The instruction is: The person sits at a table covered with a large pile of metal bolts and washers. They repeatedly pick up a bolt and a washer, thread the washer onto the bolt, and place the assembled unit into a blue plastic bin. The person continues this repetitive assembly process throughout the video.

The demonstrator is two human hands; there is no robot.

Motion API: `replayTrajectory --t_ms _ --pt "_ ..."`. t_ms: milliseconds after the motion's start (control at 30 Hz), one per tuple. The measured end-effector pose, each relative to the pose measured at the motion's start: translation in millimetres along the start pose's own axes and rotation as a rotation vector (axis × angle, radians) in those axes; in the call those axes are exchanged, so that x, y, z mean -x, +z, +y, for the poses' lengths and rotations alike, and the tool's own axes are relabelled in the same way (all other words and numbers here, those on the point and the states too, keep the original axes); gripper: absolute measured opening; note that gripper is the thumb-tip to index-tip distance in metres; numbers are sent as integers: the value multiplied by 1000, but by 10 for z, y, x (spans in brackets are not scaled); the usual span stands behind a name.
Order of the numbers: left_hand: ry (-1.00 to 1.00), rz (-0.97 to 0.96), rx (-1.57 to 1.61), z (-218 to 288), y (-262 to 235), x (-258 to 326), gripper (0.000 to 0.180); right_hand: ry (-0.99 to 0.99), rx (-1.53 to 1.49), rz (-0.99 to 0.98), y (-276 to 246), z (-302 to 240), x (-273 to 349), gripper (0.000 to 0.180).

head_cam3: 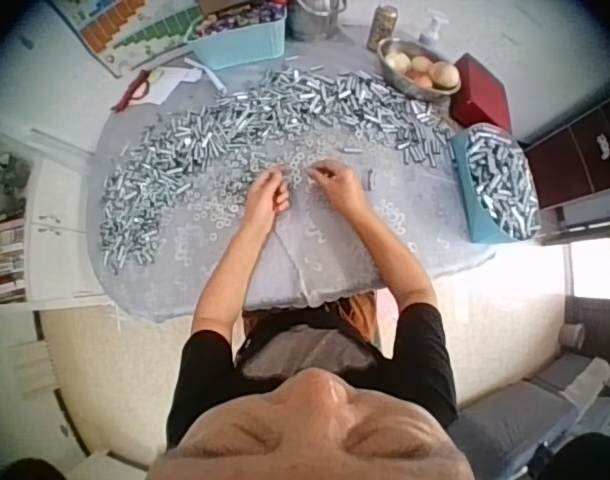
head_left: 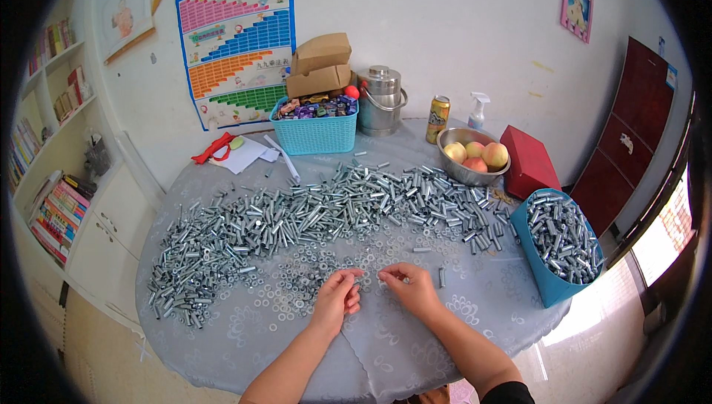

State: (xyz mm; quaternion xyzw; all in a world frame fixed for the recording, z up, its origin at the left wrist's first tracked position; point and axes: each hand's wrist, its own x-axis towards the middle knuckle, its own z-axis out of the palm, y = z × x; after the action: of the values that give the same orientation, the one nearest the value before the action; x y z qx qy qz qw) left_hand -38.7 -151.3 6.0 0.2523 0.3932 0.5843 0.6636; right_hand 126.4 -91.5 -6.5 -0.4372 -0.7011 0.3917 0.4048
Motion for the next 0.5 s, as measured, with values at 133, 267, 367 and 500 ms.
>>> replayTrajectory --t_ms 133,267,367,500 --pt "-18 -32 -12 1 20 10 20 5 -238 -34 19 -41 19 15" --pt "-29 -51 2 3 38 22 20 -62 -198 -71 43 -95 40 13" --pt "-35 -58 17 -3 32 23 20 -114 -168 -81 60 -125 50 16" --pt "-35 -74 10 1 21 31 21 -204 -143 -109 75 -161 44 19"
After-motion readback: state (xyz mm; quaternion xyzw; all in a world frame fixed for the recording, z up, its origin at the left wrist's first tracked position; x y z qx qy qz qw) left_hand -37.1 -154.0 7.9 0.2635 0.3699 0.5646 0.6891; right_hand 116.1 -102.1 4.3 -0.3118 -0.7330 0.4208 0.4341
